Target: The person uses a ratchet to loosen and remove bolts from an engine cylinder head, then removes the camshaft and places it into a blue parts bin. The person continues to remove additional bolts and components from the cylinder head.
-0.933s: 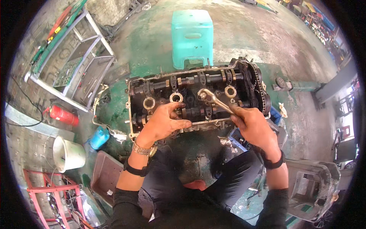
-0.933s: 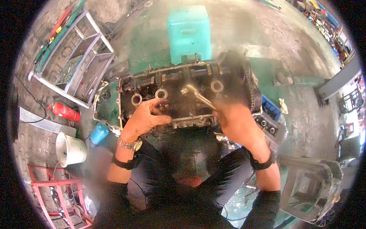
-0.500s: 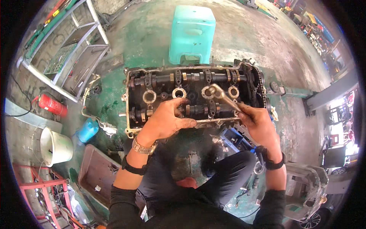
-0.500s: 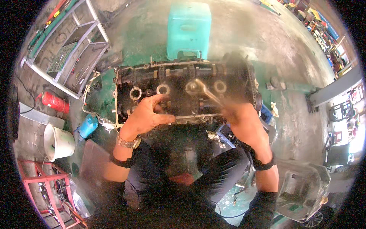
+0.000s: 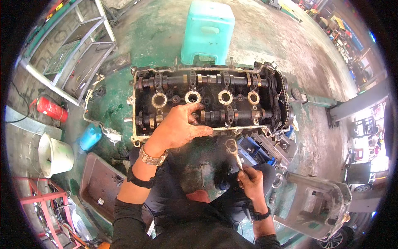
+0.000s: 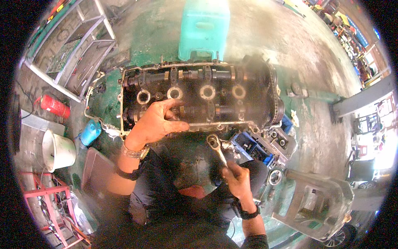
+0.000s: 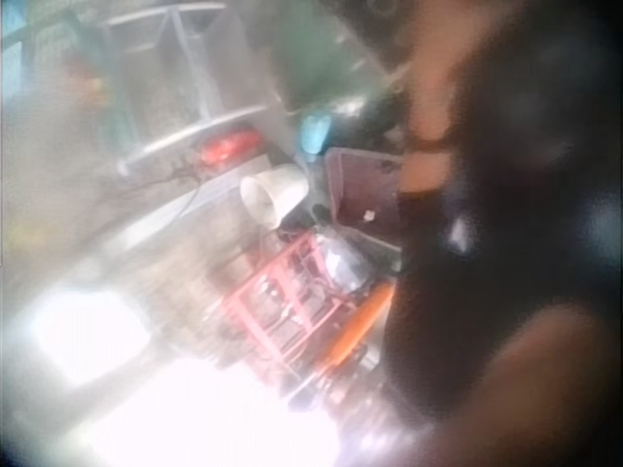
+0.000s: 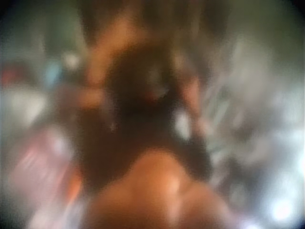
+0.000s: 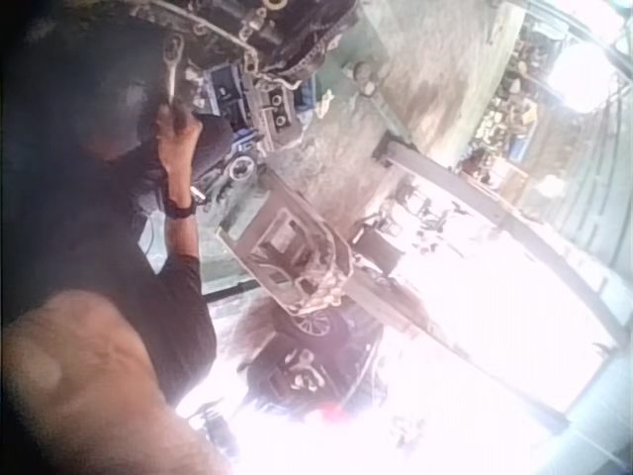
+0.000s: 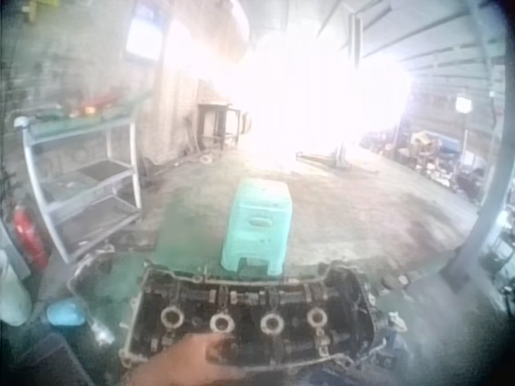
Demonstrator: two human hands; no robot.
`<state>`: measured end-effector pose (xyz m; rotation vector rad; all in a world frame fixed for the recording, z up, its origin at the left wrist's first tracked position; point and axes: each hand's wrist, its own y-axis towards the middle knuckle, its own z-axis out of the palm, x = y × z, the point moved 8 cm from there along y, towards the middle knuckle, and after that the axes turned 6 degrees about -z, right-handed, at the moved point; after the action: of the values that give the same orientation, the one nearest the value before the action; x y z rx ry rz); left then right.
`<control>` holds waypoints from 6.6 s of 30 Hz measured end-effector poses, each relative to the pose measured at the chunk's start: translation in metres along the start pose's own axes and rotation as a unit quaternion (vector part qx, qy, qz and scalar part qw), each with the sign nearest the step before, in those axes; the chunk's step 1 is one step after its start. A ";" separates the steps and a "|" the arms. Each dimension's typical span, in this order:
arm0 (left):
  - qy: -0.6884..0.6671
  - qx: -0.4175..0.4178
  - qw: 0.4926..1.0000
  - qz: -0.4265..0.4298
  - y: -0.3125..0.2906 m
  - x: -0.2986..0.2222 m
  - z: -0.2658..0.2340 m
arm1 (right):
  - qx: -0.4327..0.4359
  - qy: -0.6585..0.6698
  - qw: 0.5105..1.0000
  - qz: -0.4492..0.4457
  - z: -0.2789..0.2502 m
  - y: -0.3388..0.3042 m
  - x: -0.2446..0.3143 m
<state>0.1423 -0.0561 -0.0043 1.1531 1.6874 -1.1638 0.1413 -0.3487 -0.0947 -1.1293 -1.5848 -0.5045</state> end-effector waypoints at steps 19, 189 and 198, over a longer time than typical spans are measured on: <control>-0.054 -0.025 0.998 0.015 -0.002 0.000 -0.002 | -0.109 0.150 0.960 -0.208 -0.018 0.008 0.031; 0.031 0.077 0.993 -0.088 0.001 0.102 0.189 | -0.190 0.674 0.698 -0.149 -0.083 0.052 -0.033; 0.273 -0.219 0.894 0.279 -0.019 -0.063 0.059 | -0.216 0.550 0.782 -0.198 -0.067 0.055 -0.013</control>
<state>0.1481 -0.1317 0.0418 1.6016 1.7049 -0.0837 0.2222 -0.3816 -0.0967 -0.5440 -0.6233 -1.5421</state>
